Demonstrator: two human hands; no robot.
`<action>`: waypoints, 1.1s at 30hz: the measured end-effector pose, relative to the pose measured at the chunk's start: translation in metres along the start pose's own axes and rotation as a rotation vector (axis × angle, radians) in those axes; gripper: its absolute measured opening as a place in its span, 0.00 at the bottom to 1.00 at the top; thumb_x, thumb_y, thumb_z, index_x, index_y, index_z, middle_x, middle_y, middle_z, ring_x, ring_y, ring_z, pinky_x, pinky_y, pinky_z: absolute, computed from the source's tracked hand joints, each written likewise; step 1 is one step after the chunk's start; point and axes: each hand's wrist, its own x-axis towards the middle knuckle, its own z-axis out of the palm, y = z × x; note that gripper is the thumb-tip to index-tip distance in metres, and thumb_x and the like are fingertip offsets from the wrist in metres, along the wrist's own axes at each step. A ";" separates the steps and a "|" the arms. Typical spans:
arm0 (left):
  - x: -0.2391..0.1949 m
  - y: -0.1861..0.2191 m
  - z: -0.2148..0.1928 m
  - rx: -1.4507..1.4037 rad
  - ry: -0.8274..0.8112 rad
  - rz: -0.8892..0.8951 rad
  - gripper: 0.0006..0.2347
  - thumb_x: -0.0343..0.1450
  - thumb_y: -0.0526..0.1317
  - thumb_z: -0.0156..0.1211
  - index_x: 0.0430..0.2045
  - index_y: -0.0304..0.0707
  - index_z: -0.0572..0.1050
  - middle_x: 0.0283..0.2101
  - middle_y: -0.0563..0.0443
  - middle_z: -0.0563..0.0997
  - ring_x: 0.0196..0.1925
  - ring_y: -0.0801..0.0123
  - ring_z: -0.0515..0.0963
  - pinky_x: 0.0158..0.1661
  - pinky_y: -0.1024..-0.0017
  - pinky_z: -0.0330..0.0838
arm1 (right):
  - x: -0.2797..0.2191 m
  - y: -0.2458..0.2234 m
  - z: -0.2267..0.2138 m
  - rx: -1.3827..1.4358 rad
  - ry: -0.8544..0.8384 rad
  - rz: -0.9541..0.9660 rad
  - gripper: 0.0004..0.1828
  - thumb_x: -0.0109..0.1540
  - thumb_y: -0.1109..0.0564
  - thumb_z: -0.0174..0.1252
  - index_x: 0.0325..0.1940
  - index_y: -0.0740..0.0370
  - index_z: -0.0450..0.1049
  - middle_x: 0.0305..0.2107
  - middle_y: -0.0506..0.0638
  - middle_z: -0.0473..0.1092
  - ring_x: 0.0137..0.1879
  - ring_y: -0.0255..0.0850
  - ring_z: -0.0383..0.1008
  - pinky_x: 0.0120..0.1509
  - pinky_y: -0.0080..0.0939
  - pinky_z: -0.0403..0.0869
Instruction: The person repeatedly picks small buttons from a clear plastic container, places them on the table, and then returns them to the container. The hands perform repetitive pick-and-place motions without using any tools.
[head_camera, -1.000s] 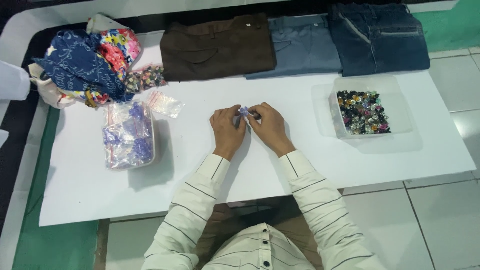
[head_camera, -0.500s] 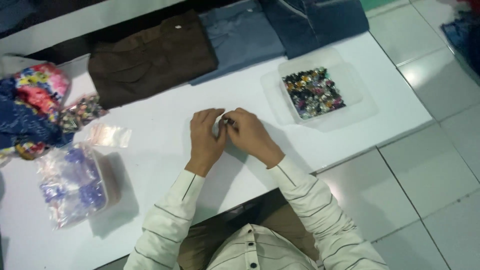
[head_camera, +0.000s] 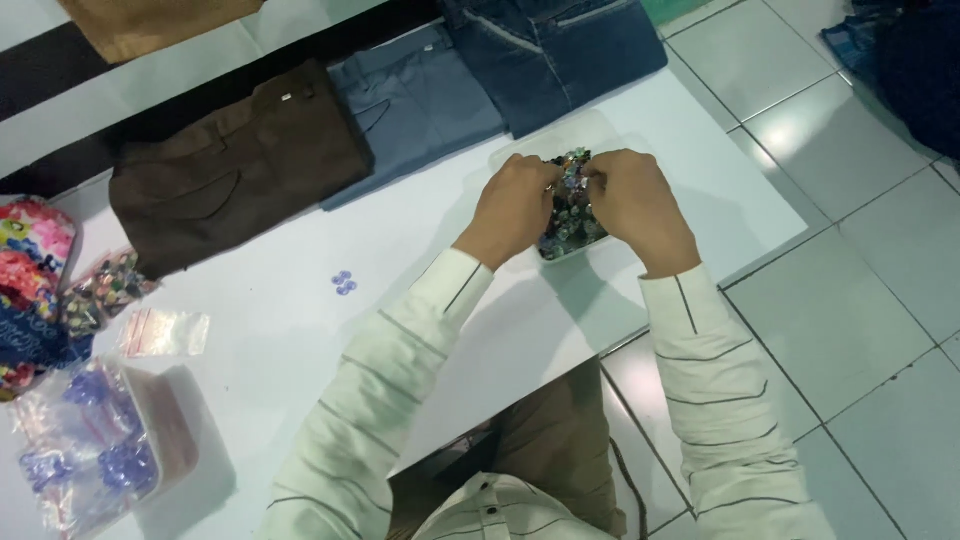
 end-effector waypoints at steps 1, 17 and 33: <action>0.008 -0.004 0.008 -0.001 -0.002 0.005 0.07 0.68 0.28 0.58 0.36 0.32 0.81 0.30 0.43 0.79 0.39 0.59 0.80 0.42 0.69 0.77 | 0.004 0.006 0.006 0.000 0.004 0.004 0.13 0.64 0.66 0.52 0.47 0.71 0.79 0.29 0.65 0.75 0.33 0.53 0.79 0.30 0.44 0.75; 0.051 -0.025 0.044 0.272 -0.211 0.003 0.05 0.66 0.27 0.60 0.19 0.28 0.79 0.18 0.40 0.77 0.24 0.62 0.80 0.27 0.69 0.78 | -0.010 -0.032 -0.035 -0.069 -0.396 0.100 0.20 0.64 0.67 0.46 0.59 0.74 0.73 0.48 0.73 0.74 0.52 0.62 0.77 0.51 0.52 0.77; 0.048 -0.003 0.028 0.004 -0.427 -0.295 0.09 0.67 0.28 0.56 0.36 0.16 0.76 0.31 0.30 0.80 0.37 0.41 0.84 0.36 0.51 0.81 | 0.011 0.002 -0.012 -0.036 -0.450 0.114 0.27 0.63 0.63 0.45 0.67 0.68 0.68 0.51 0.66 0.74 0.49 0.54 0.79 0.45 0.45 0.77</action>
